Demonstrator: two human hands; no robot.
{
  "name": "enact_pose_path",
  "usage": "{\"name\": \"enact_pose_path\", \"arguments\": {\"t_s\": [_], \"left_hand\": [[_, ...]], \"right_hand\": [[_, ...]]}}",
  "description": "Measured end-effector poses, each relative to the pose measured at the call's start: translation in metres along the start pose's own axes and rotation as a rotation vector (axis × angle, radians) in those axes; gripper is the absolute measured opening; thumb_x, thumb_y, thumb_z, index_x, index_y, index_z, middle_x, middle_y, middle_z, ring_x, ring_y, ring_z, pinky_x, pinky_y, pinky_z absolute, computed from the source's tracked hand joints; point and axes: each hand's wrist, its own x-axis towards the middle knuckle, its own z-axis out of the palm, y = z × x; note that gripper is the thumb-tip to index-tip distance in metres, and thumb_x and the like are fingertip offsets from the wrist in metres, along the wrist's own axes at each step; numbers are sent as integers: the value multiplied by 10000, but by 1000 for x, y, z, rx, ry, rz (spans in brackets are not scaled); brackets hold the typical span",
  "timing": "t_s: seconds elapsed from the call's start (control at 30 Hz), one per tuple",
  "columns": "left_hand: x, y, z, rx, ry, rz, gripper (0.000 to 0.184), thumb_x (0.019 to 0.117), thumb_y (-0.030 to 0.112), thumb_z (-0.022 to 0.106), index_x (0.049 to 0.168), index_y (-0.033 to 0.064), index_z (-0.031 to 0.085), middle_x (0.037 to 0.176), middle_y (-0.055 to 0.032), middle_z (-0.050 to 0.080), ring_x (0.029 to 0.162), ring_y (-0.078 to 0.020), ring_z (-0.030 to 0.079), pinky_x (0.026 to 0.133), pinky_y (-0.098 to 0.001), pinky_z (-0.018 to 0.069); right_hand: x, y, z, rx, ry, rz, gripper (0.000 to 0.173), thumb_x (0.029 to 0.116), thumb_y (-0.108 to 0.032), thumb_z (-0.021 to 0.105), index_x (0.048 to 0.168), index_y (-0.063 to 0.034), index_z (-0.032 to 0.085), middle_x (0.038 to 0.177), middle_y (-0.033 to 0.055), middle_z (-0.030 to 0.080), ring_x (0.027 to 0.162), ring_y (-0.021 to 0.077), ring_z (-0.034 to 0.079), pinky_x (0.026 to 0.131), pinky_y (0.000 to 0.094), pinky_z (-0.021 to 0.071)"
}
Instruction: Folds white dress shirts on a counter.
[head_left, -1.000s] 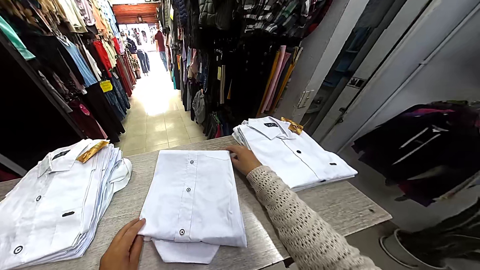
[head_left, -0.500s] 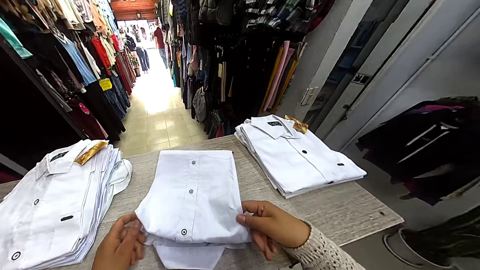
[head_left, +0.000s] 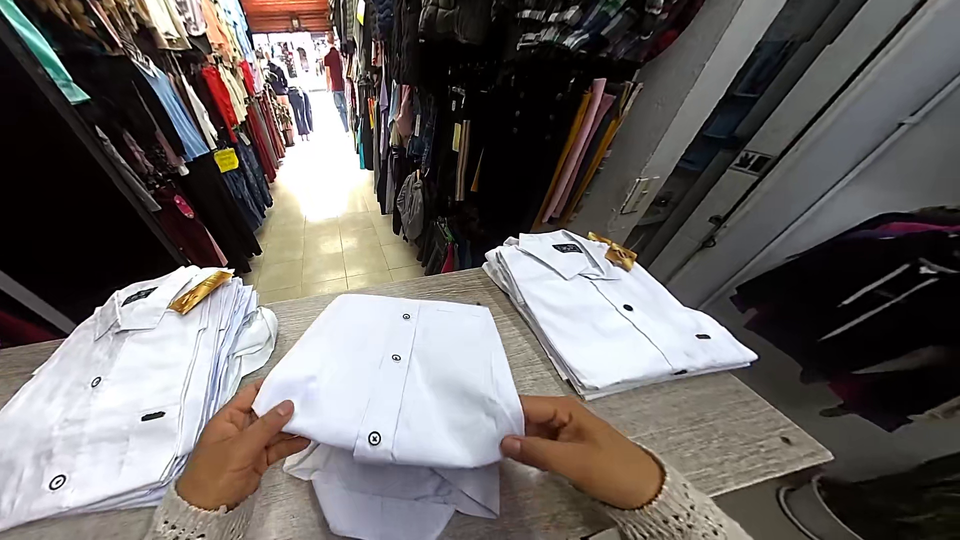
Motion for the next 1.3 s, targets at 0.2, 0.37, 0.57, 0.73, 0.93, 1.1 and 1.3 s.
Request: {"name": "enact_pose_path", "arguments": {"t_s": [0.2,0.37,0.57,0.73,0.93,1.1,1.3], "left_hand": [[13,-16,-11,38,-35,-402,441,1136,334,207,1152,62,555,878,-74,744,746,-168,752,634,-321,634],[28,-17,4,274,17,-171,188,1004,-56,513,1180,-15,559,845,-20,709,710,-75,704,665,-242,597],[27,-28,-4,382,62,-212,184,983,-60,572,1164,-25,569,808,-20,707,685,-62,693,660,-232,584],[-8,-32,9,342,-83,-272,493,930,-123,560,1375,-1,385,925,-47,739,769,-98,732,707,-270,612],[-49,-56,3,734,-102,366,848,758,215,825,1456,-84,448,1498,-280,449,1143,-243,670,873,-348,598],[-44,-72,47,1191,-119,941,542,837,422,731,1179,2,720,1277,-289,655,1162,-478,648,946,-605,522],[-16,-69,87,1323,46,1396,120,906,111,598,919,51,701,784,-95,706,692,-241,695,590,-333,547]], "right_hand": [[-9,31,18,130,130,317,112,995,-146,603,1092,-123,654,916,-52,751,842,70,737,780,281,632],[-2,28,28,161,195,136,242,920,9,642,1142,-86,617,962,-54,751,881,49,726,830,256,613],[-6,35,20,17,184,248,266,912,-25,668,1170,-65,617,965,-55,743,876,29,715,829,245,603],[-9,44,-4,-162,443,184,568,840,-63,744,1333,-10,467,1087,76,728,853,145,740,773,312,627],[-32,61,-1,-673,256,-215,652,829,-386,806,1428,-218,609,1623,328,228,1398,370,476,1073,457,505],[-14,62,29,-1040,328,-483,331,902,-361,716,1216,-262,741,1431,206,589,1362,507,488,1046,778,354],[21,48,37,-1099,356,-772,90,986,-88,569,917,-100,625,934,68,731,983,209,727,1009,479,526]]}}
